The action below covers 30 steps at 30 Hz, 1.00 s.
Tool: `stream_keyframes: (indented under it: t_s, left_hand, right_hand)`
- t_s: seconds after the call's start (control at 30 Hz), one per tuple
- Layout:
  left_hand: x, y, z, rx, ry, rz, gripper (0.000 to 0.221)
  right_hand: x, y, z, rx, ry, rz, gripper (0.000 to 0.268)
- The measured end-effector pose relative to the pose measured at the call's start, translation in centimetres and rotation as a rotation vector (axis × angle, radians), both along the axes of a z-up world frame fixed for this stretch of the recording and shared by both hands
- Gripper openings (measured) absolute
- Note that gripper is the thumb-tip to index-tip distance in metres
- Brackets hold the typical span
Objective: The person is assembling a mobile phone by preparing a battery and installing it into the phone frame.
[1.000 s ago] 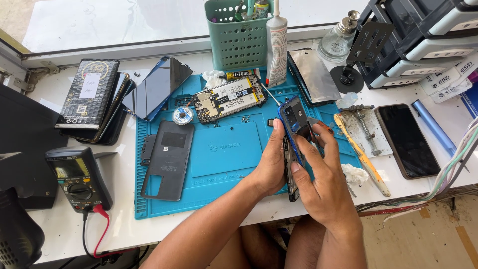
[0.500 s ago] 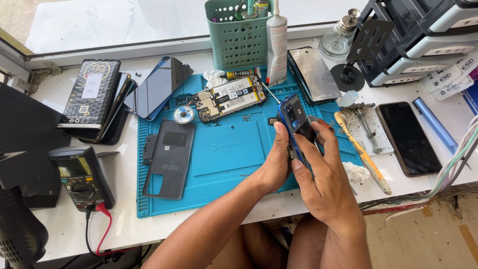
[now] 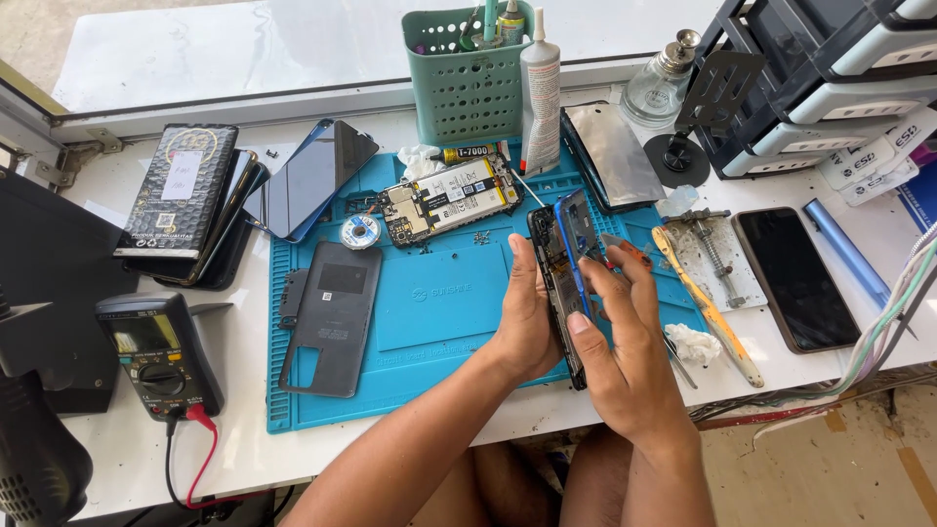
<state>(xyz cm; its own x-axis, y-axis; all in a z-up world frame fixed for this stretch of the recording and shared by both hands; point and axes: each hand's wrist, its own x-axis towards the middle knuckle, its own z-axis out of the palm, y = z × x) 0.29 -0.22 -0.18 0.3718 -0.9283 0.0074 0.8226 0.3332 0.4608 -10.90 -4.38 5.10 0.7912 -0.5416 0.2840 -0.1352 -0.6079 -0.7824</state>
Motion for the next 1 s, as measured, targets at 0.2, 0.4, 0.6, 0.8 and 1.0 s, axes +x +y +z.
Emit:
stream_keyframes:
  t_s: [0.2,0.4,0.6,0.8,1.0]
  left_hand:
    - [0.1,0.1,-0.3,0.035,-0.014,-0.016,0.094]
    - [0.1,-0.2,-0.9,0.008,-0.027,0.022,0.078]
    - [-0.1,-0.2,-1.1,0.08,-0.055,-0.055,0.069]
    - [-0.1,-0.1,0.1,0.209,-0.085,0.075,0.038]
    - [0.1,-0.4,-1.2,0.201,0.003,0.003,0.042]
  right_hand:
    - [0.2,0.6,-0.4,-0.043,0.087,-0.001,0.051]
    - [0.1,1.0,0.1,-0.031,0.168,-0.026,0.058]
    - [0.2,1.0,-0.2,-0.056,0.117,-0.012,0.053]
    - [0.3,0.8,-0.9,-0.127,0.054,-0.007,0.046]
    - [0.2,0.8,-0.7,0.084,0.11,-0.032,0.066]
